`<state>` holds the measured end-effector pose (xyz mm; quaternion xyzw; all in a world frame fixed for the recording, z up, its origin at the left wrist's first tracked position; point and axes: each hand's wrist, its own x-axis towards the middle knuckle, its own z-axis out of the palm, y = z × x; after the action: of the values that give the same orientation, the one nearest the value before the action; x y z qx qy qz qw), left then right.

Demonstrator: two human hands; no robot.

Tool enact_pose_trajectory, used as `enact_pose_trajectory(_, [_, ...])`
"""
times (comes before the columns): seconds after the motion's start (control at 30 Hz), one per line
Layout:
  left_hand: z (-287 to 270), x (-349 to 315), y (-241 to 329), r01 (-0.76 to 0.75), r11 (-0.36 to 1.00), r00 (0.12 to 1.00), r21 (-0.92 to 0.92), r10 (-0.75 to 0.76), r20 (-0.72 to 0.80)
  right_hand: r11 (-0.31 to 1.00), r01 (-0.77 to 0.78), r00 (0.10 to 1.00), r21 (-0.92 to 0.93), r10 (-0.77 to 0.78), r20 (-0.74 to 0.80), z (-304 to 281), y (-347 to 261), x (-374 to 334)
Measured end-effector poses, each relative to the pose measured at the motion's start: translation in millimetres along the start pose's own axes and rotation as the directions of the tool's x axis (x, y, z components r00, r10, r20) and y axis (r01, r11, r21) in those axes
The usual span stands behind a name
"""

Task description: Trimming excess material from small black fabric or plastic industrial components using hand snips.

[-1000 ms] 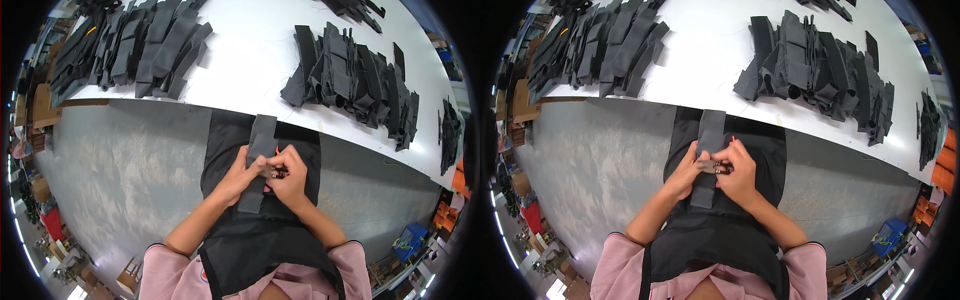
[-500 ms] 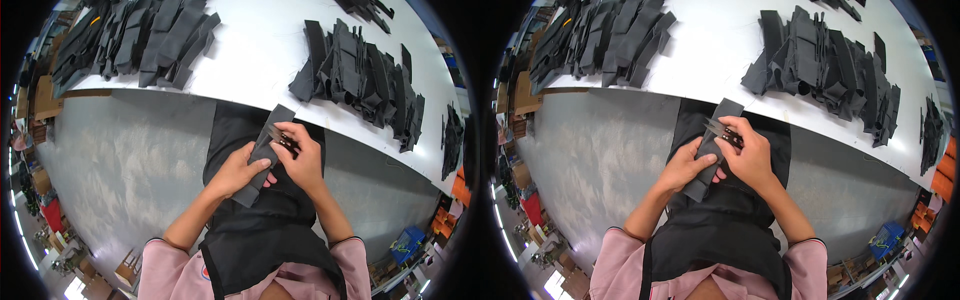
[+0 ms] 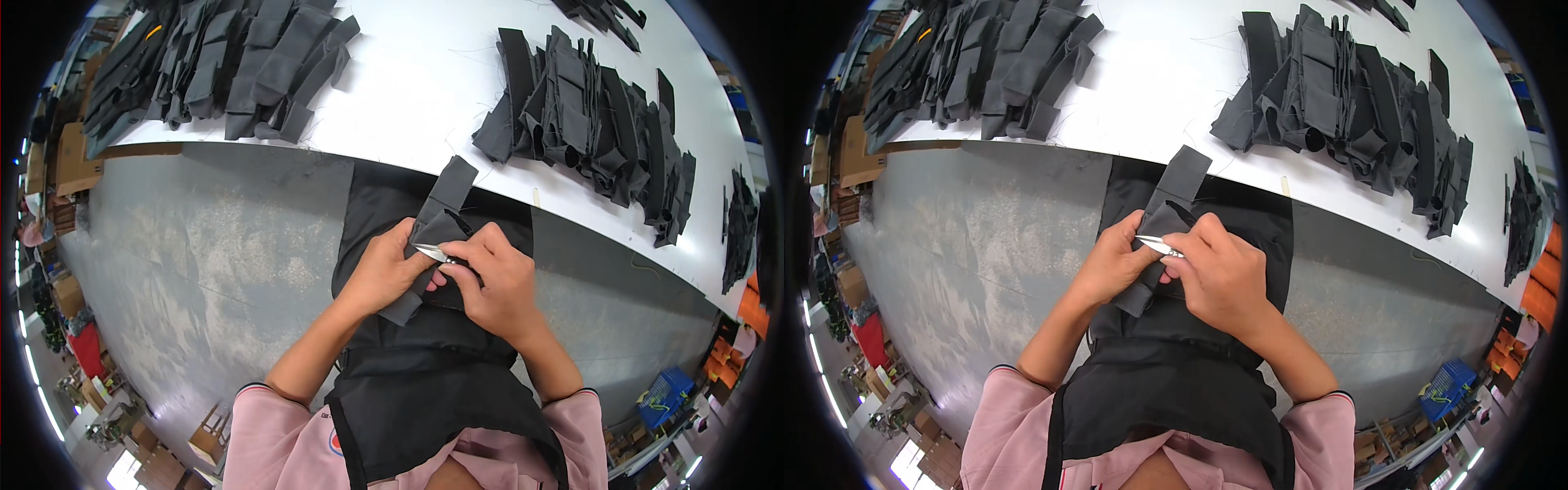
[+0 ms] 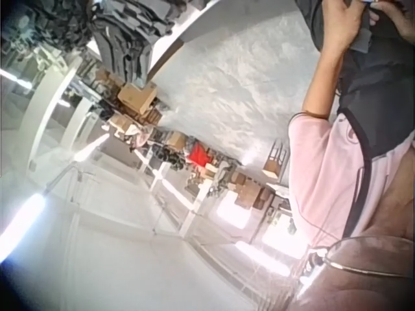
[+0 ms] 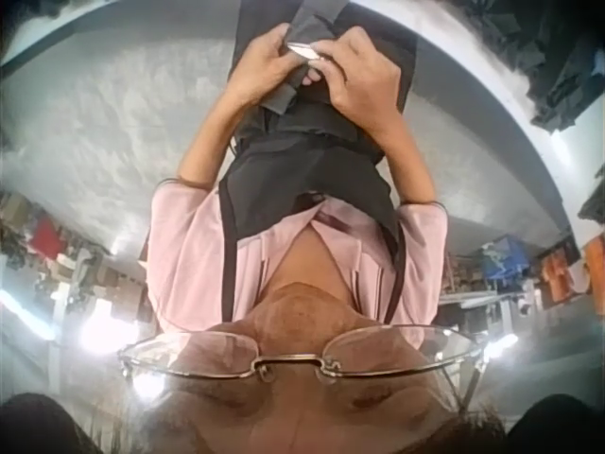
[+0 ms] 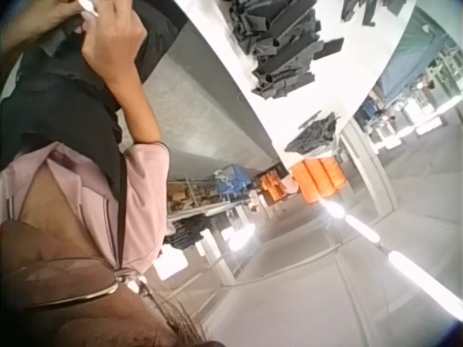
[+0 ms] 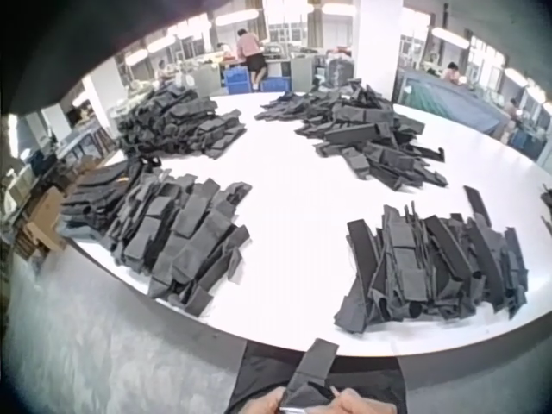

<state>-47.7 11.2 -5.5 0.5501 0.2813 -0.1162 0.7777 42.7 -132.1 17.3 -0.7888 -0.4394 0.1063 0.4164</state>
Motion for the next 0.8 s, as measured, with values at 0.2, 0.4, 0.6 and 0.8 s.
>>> enact_pose_trajectory(0.2, [0.1,0.5,-6.1,-0.08,0.931,0.986,0.357,0.126,-0.107,0.984,0.051,0.997,-0.17,-0.041,0.061,3.8,-4.7,2.3])
enact_pose_trajectory(0.4, [-2.5,2.4,-15.5,-0.095,0.836,0.967,0.541,0.206,-0.149,0.988,-0.157,0.987,-0.009,0.157,0.021,-1.8,-9.4,0.4])
enact_pose_trajectory(0.6, [-10.1,3.9,-4.1,0.044,0.934,0.998,-0.354,-0.025,0.058,0.933,-0.257,0.96,0.253,0.277,-0.048,1.8,12.9,-9.1])
enact_pose_trajectory(0.8, [-8.3,5.2,-6.7,0.039,0.873,0.998,-0.486,-0.01,0.061,0.98,-0.184,0.979,0.078,0.19,-0.079,3.0,5.8,-12.6])
